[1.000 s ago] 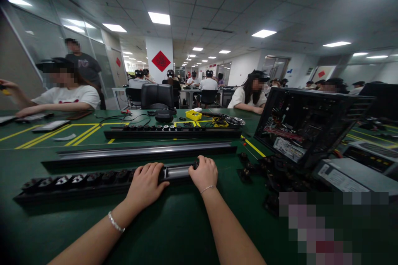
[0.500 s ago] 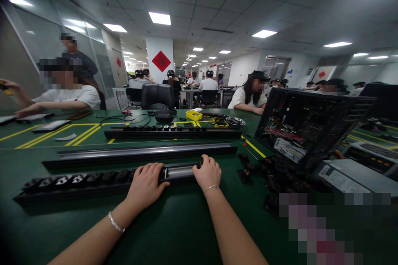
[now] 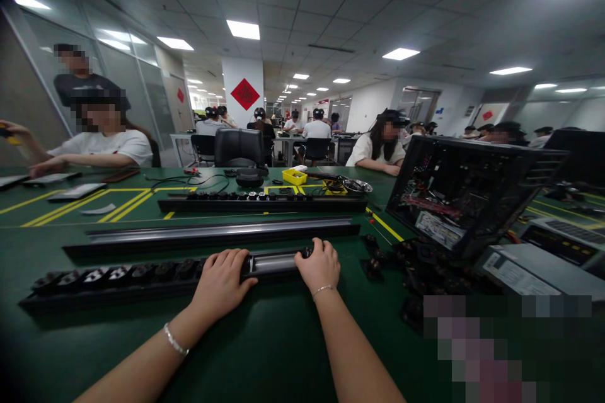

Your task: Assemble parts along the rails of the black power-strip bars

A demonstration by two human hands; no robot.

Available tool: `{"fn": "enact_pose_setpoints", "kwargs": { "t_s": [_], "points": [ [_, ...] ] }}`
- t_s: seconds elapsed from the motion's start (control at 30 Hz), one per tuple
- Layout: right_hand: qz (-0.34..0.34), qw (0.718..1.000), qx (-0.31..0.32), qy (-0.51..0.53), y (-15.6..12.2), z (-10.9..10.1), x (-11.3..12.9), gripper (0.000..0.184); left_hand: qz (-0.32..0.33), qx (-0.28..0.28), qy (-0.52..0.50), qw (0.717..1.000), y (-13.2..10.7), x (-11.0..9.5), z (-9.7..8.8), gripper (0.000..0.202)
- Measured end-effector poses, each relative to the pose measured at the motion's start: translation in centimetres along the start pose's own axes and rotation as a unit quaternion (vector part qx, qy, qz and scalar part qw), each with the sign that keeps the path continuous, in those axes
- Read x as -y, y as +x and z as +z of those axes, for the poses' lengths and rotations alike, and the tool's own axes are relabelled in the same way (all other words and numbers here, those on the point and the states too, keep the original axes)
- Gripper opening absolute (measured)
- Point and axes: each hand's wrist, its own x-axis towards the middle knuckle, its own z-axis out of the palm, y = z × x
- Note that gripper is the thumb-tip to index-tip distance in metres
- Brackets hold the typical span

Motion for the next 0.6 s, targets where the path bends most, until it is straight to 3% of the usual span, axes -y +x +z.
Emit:
{"fn": "enact_pose_setpoints", "kwargs": {
  "t_s": [0.6],
  "points": [
    [0.011,0.998,0.028,0.06,0.9,0.1,-1.3,0.043,0.004,-0.008,-0.008,1.0,0.0,0.2,0.2,0.046]
  ]
}}
